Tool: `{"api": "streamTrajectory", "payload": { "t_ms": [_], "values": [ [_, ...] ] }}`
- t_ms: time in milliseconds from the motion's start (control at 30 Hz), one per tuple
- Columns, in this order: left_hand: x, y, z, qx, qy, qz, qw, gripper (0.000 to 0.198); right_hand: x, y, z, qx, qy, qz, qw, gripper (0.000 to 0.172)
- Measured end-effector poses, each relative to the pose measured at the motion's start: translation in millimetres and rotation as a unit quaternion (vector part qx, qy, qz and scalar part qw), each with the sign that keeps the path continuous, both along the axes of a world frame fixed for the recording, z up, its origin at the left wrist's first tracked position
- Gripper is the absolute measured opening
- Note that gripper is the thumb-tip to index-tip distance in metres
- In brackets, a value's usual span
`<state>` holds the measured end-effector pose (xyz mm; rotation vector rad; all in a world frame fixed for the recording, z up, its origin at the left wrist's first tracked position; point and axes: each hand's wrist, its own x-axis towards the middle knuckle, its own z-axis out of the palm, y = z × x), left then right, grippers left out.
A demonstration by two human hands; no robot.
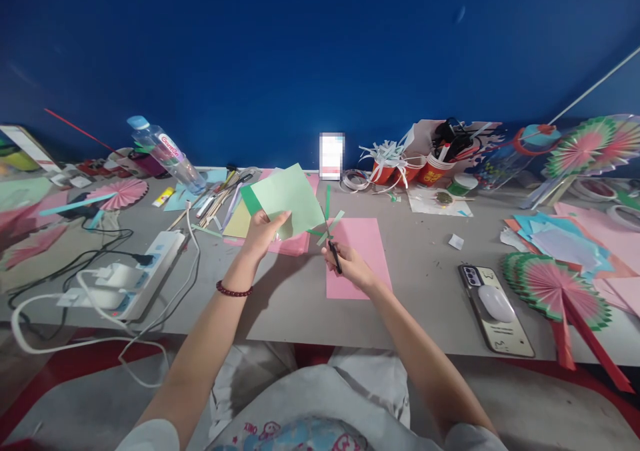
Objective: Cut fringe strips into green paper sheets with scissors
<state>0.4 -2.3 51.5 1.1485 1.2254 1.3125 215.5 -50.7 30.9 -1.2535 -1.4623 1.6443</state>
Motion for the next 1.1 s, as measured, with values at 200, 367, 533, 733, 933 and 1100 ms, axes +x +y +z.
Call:
{"api": "streamTrajectory", "payload": {
  "t_ms": [200,367,533,733,933,1100],
  "values": [
    [-0.5,1.5,-1.1,0.009,-0.019,0.0,1.0,0.038,0.2,-0.9,2.9,0.001,-0.003,0.01,1.0,0.04],
    [-0.7,1.3,-0.4,0.016,-0.02,0.006,1.0,0.039,0.9,-1.1,0.6,-0.007,-0.003,0.017,1.0,0.041],
    [-0.9,2.2,-1.5,0.026,-0.025,0.008,0.999,0.038,0.4,-2.5,2.7,0.002,-0.012,0.021,1.0,0.04],
    [-2.0,2.5,-0.1,0.022,-0.022,0.015,0.999,0.038,-1.5,-3.4,5.7,0.003,-0.005,0.023,1.0,0.039],
    [-3.1,0.5,3.9,0.014,-0.005,0.025,1.0,0.035,-1.3,-2.7,4.3,0.003,-0.007,0.025,1.0,0.039],
    [0.2,0.0,0.2,0.019,0.009,-0.007,1.0,0.036,-2.0,-3.1,2.6,0.002,-0.011,0.014,1.0,0.04]
  ]
}}
